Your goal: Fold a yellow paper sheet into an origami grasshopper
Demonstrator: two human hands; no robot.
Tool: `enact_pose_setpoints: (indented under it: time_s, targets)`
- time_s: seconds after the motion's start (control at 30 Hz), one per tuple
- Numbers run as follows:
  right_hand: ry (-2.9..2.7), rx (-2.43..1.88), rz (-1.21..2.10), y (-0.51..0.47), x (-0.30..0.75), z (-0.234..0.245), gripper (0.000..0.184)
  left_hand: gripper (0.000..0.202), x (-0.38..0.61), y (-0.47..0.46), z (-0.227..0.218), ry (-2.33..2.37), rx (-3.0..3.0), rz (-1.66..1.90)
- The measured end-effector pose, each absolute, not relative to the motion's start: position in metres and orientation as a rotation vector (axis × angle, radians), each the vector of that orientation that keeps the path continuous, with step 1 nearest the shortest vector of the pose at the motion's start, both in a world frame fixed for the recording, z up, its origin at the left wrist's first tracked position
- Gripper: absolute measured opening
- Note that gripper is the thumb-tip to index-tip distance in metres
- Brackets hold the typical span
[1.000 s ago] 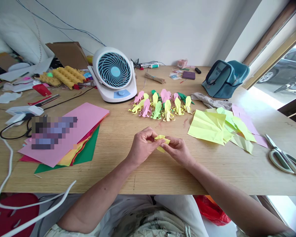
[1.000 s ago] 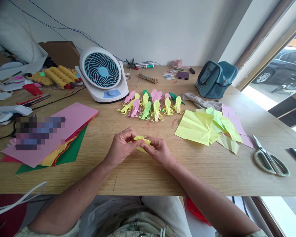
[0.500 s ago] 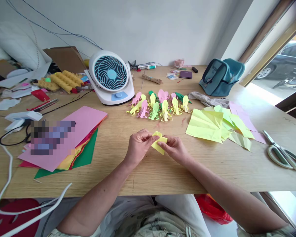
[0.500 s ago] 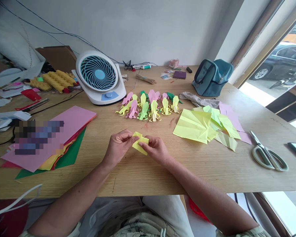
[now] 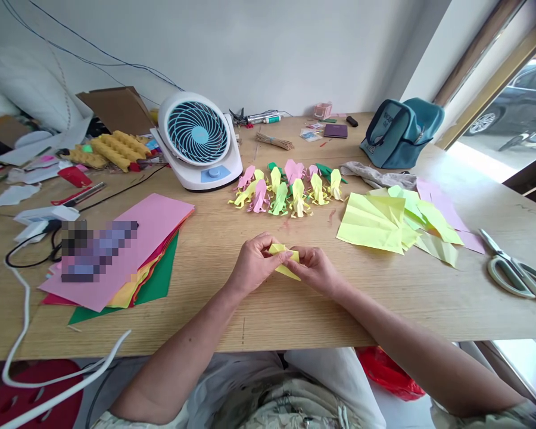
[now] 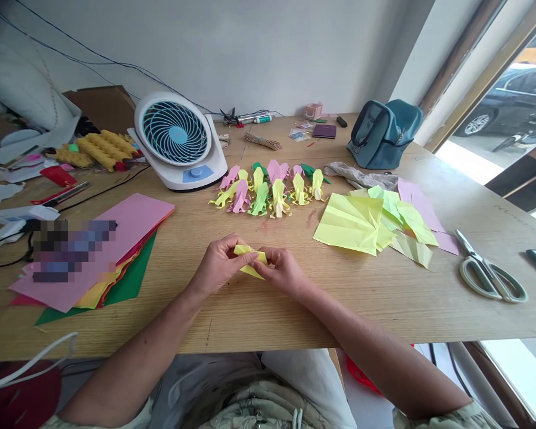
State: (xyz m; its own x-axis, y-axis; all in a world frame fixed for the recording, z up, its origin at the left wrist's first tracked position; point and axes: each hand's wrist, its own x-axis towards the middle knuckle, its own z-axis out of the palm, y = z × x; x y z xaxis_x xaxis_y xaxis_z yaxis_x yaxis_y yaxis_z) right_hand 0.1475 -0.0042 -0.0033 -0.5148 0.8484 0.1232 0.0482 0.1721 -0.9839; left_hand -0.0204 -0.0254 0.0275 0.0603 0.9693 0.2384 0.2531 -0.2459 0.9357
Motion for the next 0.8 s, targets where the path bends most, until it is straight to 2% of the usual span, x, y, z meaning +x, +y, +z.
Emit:
enact_pose_setpoints:
  time_s: [0.27,0.47,0.7,0.8]
  targets:
    - [-1.807,-0.872,1.403,-0.0050,0.1486,-0.0025,0.044,0.025,-0.0231,-0.0239,0.0253,1.235,1.668,1.266]
    - [-1.842,-0.887,1.421,-0.0055,0.1491,-0.0033,0.045,0.035,-0.0256,-0.0235,0.0231,1.252,1.647,1.264]
    - [-1.735,-0.846,1.545,-0.0007,0.1486,-0.0073,0.046,0.058,-0.0293,-0.0239,0.0305,1.230,1.499,1.249]
    - [-1.550,-0.868,1.625,0.0026,0.1474,-0.0059,0.050,0.048,-0.0280,-0.0218,0.0273,1.224,1.482,1.210]
